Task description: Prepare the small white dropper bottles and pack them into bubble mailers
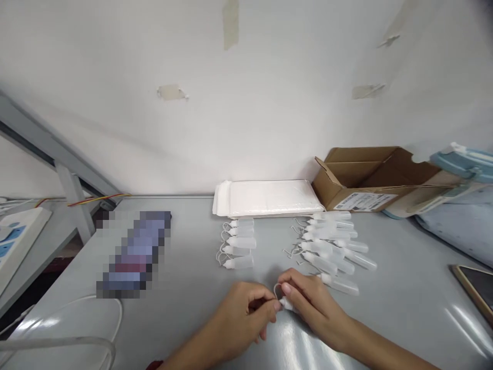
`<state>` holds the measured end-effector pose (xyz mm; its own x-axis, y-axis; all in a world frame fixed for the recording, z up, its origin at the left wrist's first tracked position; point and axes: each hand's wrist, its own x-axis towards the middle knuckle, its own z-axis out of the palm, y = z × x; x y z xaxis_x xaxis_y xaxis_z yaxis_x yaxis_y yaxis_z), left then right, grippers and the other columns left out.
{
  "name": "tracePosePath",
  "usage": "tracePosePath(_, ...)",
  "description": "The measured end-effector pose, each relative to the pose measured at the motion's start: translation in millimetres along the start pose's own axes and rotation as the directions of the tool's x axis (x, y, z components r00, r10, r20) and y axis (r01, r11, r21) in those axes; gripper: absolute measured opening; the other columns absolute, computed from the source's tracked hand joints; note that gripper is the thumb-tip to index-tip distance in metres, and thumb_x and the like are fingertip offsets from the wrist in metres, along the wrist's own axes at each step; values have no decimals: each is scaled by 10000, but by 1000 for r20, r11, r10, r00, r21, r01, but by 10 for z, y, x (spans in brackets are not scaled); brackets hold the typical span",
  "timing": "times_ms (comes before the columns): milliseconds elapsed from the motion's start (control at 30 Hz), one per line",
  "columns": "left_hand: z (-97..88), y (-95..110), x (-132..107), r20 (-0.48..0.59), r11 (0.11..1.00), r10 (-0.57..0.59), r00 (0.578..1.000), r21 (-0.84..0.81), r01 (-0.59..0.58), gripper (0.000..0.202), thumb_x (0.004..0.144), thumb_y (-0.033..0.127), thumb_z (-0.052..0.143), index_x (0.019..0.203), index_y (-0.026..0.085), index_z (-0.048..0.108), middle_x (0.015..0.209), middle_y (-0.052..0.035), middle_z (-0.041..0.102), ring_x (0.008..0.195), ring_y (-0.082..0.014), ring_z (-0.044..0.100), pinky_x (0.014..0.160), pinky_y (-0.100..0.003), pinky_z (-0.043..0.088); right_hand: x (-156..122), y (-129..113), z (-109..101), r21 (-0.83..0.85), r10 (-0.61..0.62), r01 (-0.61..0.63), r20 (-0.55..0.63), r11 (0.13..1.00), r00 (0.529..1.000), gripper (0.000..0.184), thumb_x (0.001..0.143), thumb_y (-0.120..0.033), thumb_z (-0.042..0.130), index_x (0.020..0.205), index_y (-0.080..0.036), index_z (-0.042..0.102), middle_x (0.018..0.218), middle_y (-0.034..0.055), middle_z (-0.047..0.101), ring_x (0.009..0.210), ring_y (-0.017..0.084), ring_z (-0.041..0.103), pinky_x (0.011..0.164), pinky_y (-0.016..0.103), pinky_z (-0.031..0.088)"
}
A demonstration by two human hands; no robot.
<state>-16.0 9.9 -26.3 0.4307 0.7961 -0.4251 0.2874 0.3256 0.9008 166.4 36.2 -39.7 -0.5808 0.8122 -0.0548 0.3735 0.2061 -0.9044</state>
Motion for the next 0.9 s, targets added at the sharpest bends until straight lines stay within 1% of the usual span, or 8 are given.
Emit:
tracePosePath(133, -118, 57, -38, -97, 995, 70, 993, 85, -62, 270, 808, 330, 512, 616, 150, 571, 525, 39, 500, 485, -83, 479, 484, -181, 367, -15, -12, 5, 2, 5, -5, -64, 1000, 998, 290, 947, -395, 322, 865, -193, 512, 631, -30, 471, 534, 97, 425, 516, 223, 338)
tracePosePath(300, -495, 185, -126, -317, 980, 156, 935, 171, -105, 279, 805, 346, 523, 617, 156, 604, 549, 40, 502, 518, -86, 474, 521, -202, 348, -14, -34, 16, -87, -38, 23, -176, 996, 984, 229, 936, -379, 354, 965, -197, 491, 626, -31, 481, 543, 111, 435, 519, 230, 352)
tracePosePath(433, -706, 228, -151, -405, 983, 154, 901, 159, -96, 258, 782, 368, 541, 709, 158, 672, 616, 20, 548, 531, -94, 469, 537, -222, 367, 5, -66, -147, -307, -138, 51, -269, 950, 953, 211, 921, -352, 380, 975, -183, 493, 622, -22, 503, 554, 121, 464, 538, 237, 370)
tracePosePath(500, -738, 226, -147, -446, 985, 138, 884, 158, -74, 264, 768, 380, 549, 713, 151, 671, 612, 18, 544, 534, -97, 464, 538, -227, 370, 4, -100, -274, -483, -204, 79, -212, 872, 956, 203, 919, -321, 371, 902, -185, 519, 700, 10, 563, 569, 120, 482, 540, 241, 357)
tracePosePath(600, -751, 203, -126, -464, 981, 123, 877, 188, -39, 260, 754, 384, 550, 707, 149, 651, 618, 19, 547, 526, -95, 458, 531, -228, 368, -28, -153, -429, -625, -219, 85, -140, 776, 966, 198, 912, -288, 372, 875, -188, 539, 761, 29, 613, 616, 131, 521, 568, 247, 356)
tracePosePath(767, -819, 127, -81, -386, 944, 76, 919, 325, 59, 326, 742, 448, 521, 658, 149, 623, 586, 9, 558, 491, -110, 478, 520, -240, 358, -123, -190, -580, -703, -104, -82, -217, 707, 971, 166, 883, -288, 419, 844, -194, 551, 786, 31, 630, 635, 138, 535, 549, 241, 331)
tracePosePath(833, -852, 101, -70, -461, 897, 102, 881, 426, 119, 379, 754, 484, 485, 619, 152, 610, 528, 14, 526, 463, -115, 456, 517, -248, 338, -162, -188, -661, -715, -44, -136, -227, 686, 973, 157, 864, -326, 459, 884, -200, 552, 836, 32, 639, 675, 149, 544, 559, 241, 338)
tracePosePath(900, -861, 89, -68, -560, 819, 202, 804, 547, 175, 425, 778, 498, 435, 565, 162, 584, 459, 27, 449, 440, -119, 402, 493, -251, 280, -204, -189, -752, -714, 13, -178, -230, 677, 973, 192, 849, -375, 482, 898, -204, 552, 876, 32, 640, 689, 153, 549, 562, 243, 347)
